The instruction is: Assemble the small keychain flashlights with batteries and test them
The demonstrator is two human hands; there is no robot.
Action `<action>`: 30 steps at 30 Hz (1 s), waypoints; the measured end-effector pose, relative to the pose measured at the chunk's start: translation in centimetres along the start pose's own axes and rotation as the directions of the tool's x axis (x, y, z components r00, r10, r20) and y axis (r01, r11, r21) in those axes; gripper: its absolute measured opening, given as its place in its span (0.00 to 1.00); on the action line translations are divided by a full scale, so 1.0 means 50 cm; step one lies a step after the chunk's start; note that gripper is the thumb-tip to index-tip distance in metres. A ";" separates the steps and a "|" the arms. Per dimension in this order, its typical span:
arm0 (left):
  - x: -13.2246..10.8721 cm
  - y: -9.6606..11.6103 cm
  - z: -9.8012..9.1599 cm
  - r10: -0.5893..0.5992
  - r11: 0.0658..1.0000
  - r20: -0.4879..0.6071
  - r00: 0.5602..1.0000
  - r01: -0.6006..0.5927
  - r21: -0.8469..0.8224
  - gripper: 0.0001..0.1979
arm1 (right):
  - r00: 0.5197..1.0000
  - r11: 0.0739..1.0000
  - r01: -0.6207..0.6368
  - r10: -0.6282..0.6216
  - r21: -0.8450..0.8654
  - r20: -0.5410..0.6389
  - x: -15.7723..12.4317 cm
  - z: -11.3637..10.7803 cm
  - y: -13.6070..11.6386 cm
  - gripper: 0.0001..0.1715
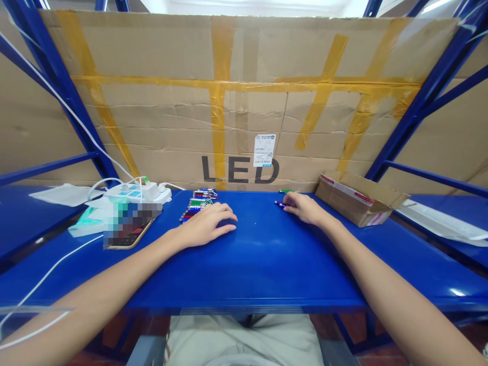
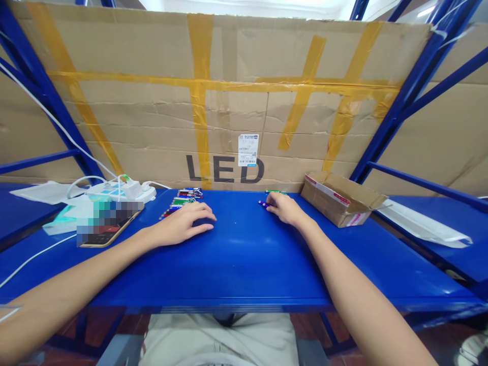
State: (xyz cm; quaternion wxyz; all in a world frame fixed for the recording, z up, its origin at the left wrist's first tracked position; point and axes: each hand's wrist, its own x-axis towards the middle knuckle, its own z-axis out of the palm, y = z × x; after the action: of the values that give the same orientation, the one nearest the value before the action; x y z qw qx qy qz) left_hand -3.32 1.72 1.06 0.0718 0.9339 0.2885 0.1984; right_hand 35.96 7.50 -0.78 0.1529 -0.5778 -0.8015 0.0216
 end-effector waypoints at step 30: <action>0.000 0.019 0.009 0.022 1.000 0.034 0.999 -0.022 -0.008 0.14 | 0.908 0.779 0.244 -0.393 0.578 0.146 -0.047 0.000 -0.184 0.23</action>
State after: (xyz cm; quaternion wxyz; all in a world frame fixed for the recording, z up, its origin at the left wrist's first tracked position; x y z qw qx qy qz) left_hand -2.64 0.95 0.89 0.0780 0.9401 0.2763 0.1841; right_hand 28.17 2.25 0.65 0.2074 -0.3564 -0.8608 0.2983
